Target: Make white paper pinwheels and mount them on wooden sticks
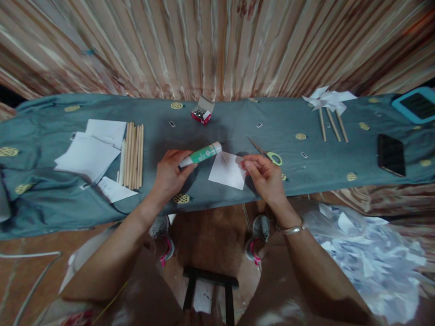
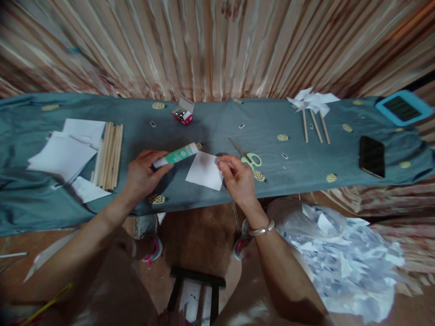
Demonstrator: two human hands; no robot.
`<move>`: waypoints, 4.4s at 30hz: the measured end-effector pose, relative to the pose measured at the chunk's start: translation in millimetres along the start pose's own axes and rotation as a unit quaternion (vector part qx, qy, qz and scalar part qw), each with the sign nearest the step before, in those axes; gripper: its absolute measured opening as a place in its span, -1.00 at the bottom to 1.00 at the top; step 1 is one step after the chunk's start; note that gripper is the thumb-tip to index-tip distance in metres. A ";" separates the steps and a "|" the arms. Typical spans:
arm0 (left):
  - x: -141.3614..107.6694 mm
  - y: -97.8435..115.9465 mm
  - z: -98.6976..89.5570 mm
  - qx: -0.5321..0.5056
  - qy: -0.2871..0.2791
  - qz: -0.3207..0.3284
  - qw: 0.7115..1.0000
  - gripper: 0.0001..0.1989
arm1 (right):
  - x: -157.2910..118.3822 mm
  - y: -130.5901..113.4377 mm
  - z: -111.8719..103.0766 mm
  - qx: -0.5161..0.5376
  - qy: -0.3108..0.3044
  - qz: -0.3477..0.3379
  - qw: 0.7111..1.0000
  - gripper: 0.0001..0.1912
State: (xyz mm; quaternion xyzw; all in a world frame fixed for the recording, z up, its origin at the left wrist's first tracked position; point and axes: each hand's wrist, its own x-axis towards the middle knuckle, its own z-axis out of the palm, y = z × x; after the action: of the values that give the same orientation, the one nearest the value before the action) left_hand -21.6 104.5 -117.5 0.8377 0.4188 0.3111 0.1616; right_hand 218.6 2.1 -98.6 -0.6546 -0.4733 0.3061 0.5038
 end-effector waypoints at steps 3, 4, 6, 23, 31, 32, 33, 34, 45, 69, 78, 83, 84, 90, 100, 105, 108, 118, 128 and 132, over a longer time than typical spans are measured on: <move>3.2 -12.1 -5.5 0.049 0.001 0.009 0.999 -0.73 | -4.9 7.7 -12.2 -0.167 -0.040 -0.112 0.979 -0.78; 3.1 -9.6 -7.6 0.060 0.004 0.016 0.998 -0.70 | -7.2 9.5 -13.7 -0.196 -0.054 -0.141 0.969 -0.76; 0.4 4.7 -9.8 0.068 0.004 0.043 0.997 -0.57 | -11.6 12.3 -13.7 -0.231 -0.069 -0.178 0.954 -0.73; -17.6 65.5 25.1 0.038 -0.106 0.252 0.961 -0.86 | -20.8 5.5 -14.0 -0.258 -0.106 -0.172 0.945 -0.68; -21.7 69.5 23.1 -0.010 -0.089 0.235 0.968 -0.89 | -20.4 5.6 -23.6 -0.114 -0.169 -0.070 0.977 -0.82; -22.4 69.9 22.9 -0.014 -0.091 0.234 0.968 -0.89 | -20.7 6.4 -23.0 -0.105 -0.168 -0.065 0.978 -0.88; -23.1 70.2 22.7 -0.018 -0.094 0.231 0.968 -0.89 | -21.0 6.9 -22.0 -0.099 -0.165 -0.062 0.979 -0.92; -23.7 70.6 22.6 -0.022 -0.098 0.228 0.969 -0.89 | -21.3 7.2 -20.8 -0.096 -0.161 -0.061 0.980 -0.94; -24.7 72.9 22.3 -0.049 -0.118 0.196 0.972 -0.89 | -18.3 1.8 -8.8 -0.123 -0.144 -0.057 0.980 -0.97; -27.9 72.5 25.2 -0.117 -0.155 0.151 0.969 -0.84 | -26.1 -3.1 3.9 -0.229 -0.093 -0.089 0.965 -0.94; -29.2 70.8 27.4 -0.111 -0.137 0.166 0.970 -0.84 | -26.5 -0.8 4.0 -0.229 -0.086 -0.096 0.965 -0.96; -28.3 70.6 27.9 -0.116 -0.132 0.169 0.970 -0.84 | -26.8 -0.9 3.7 -0.224 -0.089 -0.091 0.966 -0.95; -28.0 70.7 28.0 -0.116 -0.133 0.168 0.970 -0.84 | -26.9 -1.0 3.8 -0.224 -0.089 -0.092 0.966 -0.95; -26.8 71.0 27.1 -0.116 -0.145 0.164 0.969 -0.83 | -29.5 -1.2 4.4 -0.231 -0.090 -0.113 0.962 -0.89; -27.0 71.3 25.2 -0.099 -0.158 0.168 0.968 -0.84 | -37.0 1.4 8.9 -0.291 -0.107 -0.188 0.932 -0.73; -27.7 71.6 26.9 -0.094 -0.155 0.151 0.972 -0.86 | -43.5 5.9 15.7 -0.304 -0.099 -0.182 0.930 -0.65; -27.0 71.4 28.4 -0.080 -0.150 0.156 0.973 -0.86 | -45.3 9.6 18.1 -0.309 -0.087 -0.184 0.929 -0.65; -23.6 69.2 22.1 -0.035 -0.148 0.184 0.971 -0.82 | -35.5 5.8 -5.5 -0.283 -0.057 -0.159 0.944 -0.59; -14.7 47.7 5.6 0.009 -0.082 0.189 0.978 -0.80 | -40.2 3.7 -4.3 -0.304 -0.074 -0.186 0.931 -0.66; -25.6 61.8 10.4 0.011 -0.105 0.210 0.972 -0.80 | -43.0 1.5 -0.6 -0.319 -0.079 -0.199 0.923 -0.67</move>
State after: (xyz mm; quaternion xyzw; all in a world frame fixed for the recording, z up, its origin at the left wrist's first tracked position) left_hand 10.7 47.0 -102.5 0.9366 0.2173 0.2443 0.1262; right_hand 203.9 -38.1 -103.1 -0.6468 -0.7045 0.0829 0.2802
